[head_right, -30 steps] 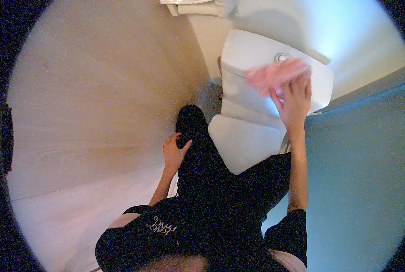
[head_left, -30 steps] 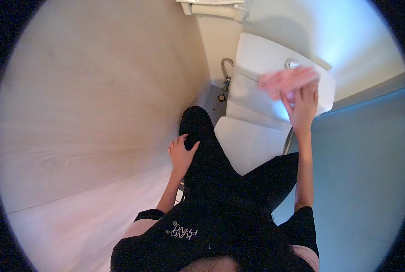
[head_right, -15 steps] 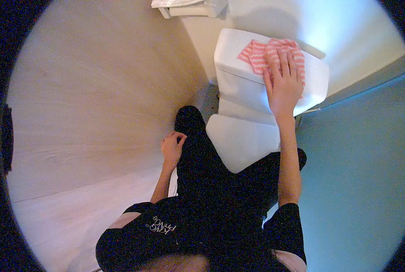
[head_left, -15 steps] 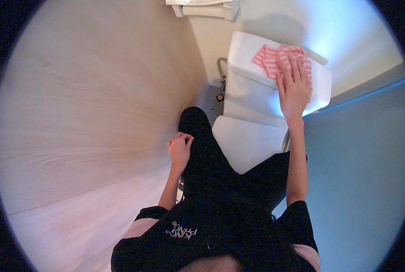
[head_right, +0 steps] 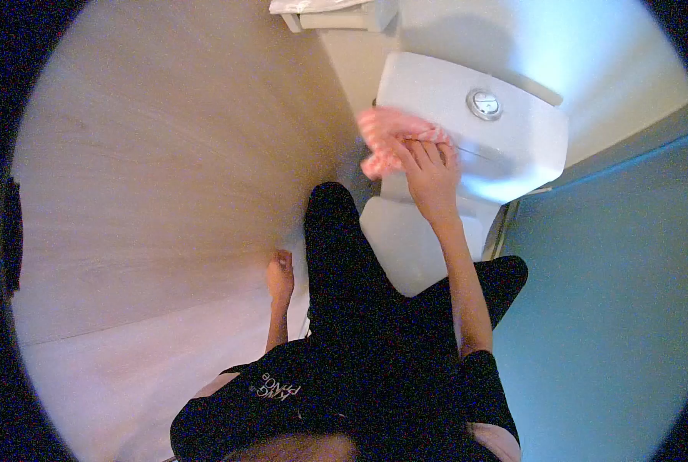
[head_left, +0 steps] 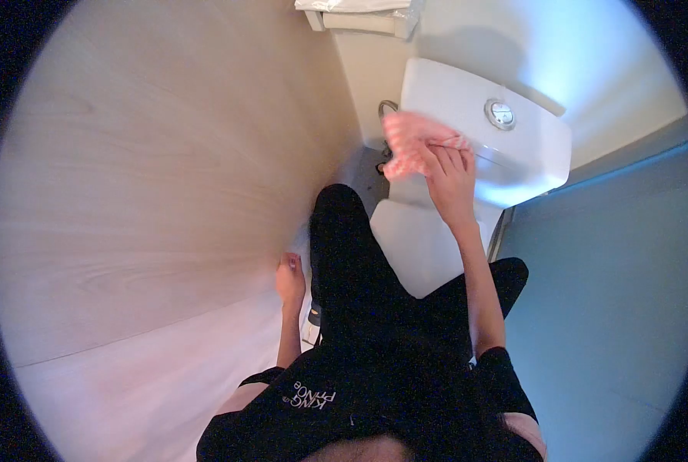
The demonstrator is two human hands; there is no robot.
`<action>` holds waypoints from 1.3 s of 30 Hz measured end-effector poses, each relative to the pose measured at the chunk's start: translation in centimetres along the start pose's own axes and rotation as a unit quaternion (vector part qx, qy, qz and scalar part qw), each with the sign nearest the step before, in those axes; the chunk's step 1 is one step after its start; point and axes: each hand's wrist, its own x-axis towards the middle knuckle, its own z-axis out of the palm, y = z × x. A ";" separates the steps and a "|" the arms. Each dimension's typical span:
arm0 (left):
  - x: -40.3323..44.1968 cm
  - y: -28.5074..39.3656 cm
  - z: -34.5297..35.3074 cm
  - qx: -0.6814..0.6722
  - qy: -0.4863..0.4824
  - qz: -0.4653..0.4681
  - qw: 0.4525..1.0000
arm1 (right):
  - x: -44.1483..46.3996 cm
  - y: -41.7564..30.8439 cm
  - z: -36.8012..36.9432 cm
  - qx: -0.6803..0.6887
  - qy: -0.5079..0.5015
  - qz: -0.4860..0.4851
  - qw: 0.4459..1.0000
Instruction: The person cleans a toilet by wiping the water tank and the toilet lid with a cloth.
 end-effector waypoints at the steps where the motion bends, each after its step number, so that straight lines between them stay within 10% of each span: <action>1: -0.3 3.0 -1.3 -0.025 -0.004 0.012 1.000 | -0.3 0.1 0.6 -0.011 -0.029 -0.040 0.999; 7: 0.6 7.5 -1.0 -0.005 -0.086 0.324 0.942 | -0.7 2.0 0.7 -0.026 -0.025 -0.088 0.995; 10: 1.2 7.2 -1.2 0.096 -0.106 0.259 0.955 | -0.6 2.1 -0.1 -0.028 -0.023 -0.093 0.995; 13: 2.0 7.1 0.1 0.004 0.116 0.161 0.980 | -0.9 2.3 0.0 -0.018 -0.028 -0.086 0.996; 19: 0.4 6.8 -1.9 0.190 -0.017 0.310 0.931 | -0.5 2.1 0.3 -0.040 0.093 -0.011 0.995; 22: 1.2 5.9 -1.2 0.162 0.019 0.185 0.969 | 2.6 1.9 -2.5 0.006 0.162 0.109 0.981; 30: 0.8 6.6 0.1 0.023 -0.035 0.253 0.966 | -9.1 6.1 9.9 0.114 -0.213 -0.120 0.963; 33: 0.8 6.8 -0.5 -0.017 0.030 0.229 0.973 | -9.8 8.6 8.3 -0.096 -0.105 -0.302 0.943; 39: -0.3 8.4 0.0 0.024 0.023 0.231 0.972 | -1.1 5.2 -1.1 -0.010 0.031 -0.033 0.999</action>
